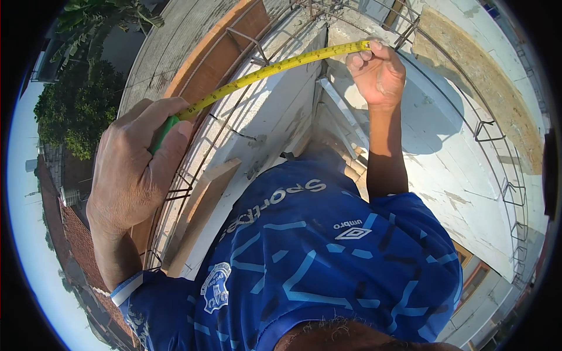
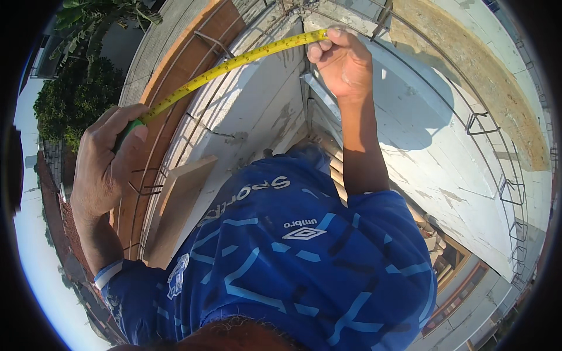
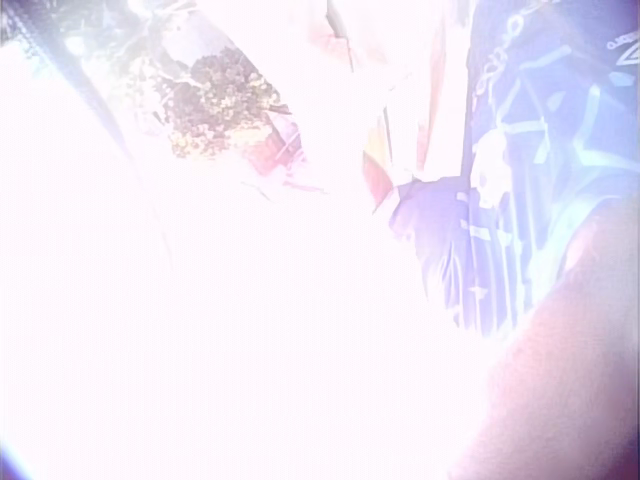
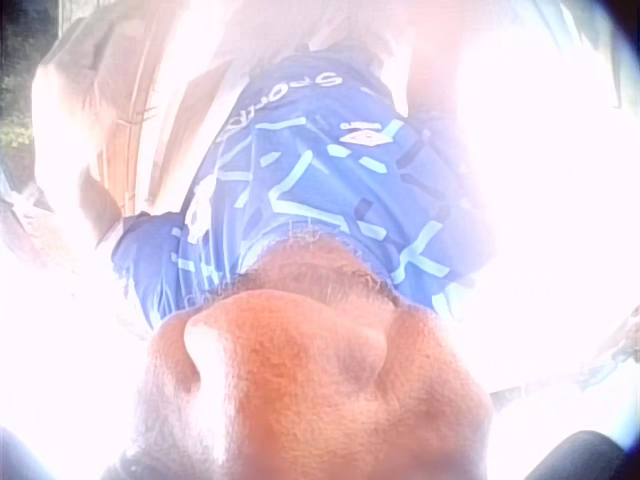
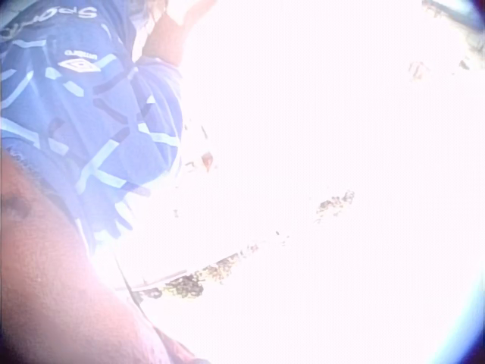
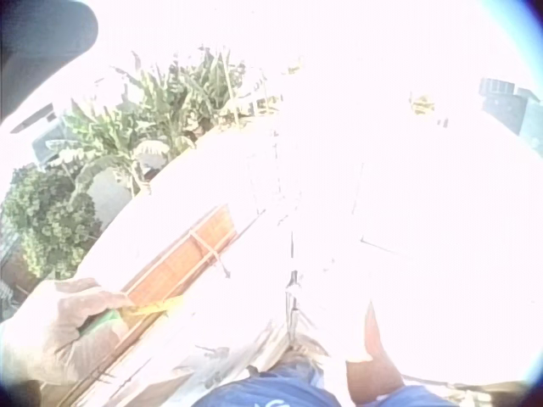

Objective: The person positions wooden boards against a concrete wall and rebar structure, secures them using a hammer, and measures the dimensions of the area with a tape measure.

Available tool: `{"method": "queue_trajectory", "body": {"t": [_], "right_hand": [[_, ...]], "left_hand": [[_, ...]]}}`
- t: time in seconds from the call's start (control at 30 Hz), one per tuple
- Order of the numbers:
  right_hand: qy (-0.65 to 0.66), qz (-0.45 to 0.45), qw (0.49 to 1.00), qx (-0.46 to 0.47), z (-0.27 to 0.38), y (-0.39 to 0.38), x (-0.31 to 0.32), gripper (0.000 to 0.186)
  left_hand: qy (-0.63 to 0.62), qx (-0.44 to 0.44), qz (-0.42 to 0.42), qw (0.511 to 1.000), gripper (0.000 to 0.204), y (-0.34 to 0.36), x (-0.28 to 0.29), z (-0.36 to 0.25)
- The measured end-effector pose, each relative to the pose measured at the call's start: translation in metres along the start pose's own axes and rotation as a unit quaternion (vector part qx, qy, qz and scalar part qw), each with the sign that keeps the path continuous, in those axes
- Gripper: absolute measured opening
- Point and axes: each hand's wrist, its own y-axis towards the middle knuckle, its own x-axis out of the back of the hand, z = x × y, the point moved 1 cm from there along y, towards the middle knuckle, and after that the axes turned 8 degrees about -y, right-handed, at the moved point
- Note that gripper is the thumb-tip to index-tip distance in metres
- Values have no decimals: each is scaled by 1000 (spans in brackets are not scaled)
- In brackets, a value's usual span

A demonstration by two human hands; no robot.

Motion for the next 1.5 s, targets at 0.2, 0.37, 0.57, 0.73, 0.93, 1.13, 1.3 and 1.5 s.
{"method": "queue_trajectory", "body": {"t": [0.2,0.37,0.57,0.73,0.93,1.13,1.3,1.5], "right_hand": [[-3,-67,997,43,21,-12,58,18],[14,-2,1000,15,5,10,54,24],[19,-49,998,-24,-29,46,51,21],[42,-49,996,-70,-41,40,67,21],[17,-137,989,-56,-75,30,90,23],[-13,-154,986,-69,-82,35,84,31],[-12,-252,966,-50,-80,35,72,31],[-33,-164,982,-88,-84,14,64,31]], "left_hand": [[8,211,-4,977,22,-47,32,-3],[36,239,-31,970,29,-90,24,-13],[-104,72,5,992,56,-129,-29,-28],[-209,151,-4,966,47,-143,-74,-31],[-145,443,-47,884,42,-175,-106,-28],[-117,449,-131,876,40,-171,-138,-15],[-104,480,-129,861,38,-161,-146,-17],[-106,527,-116,835,37,-149,-144,-19]]}}
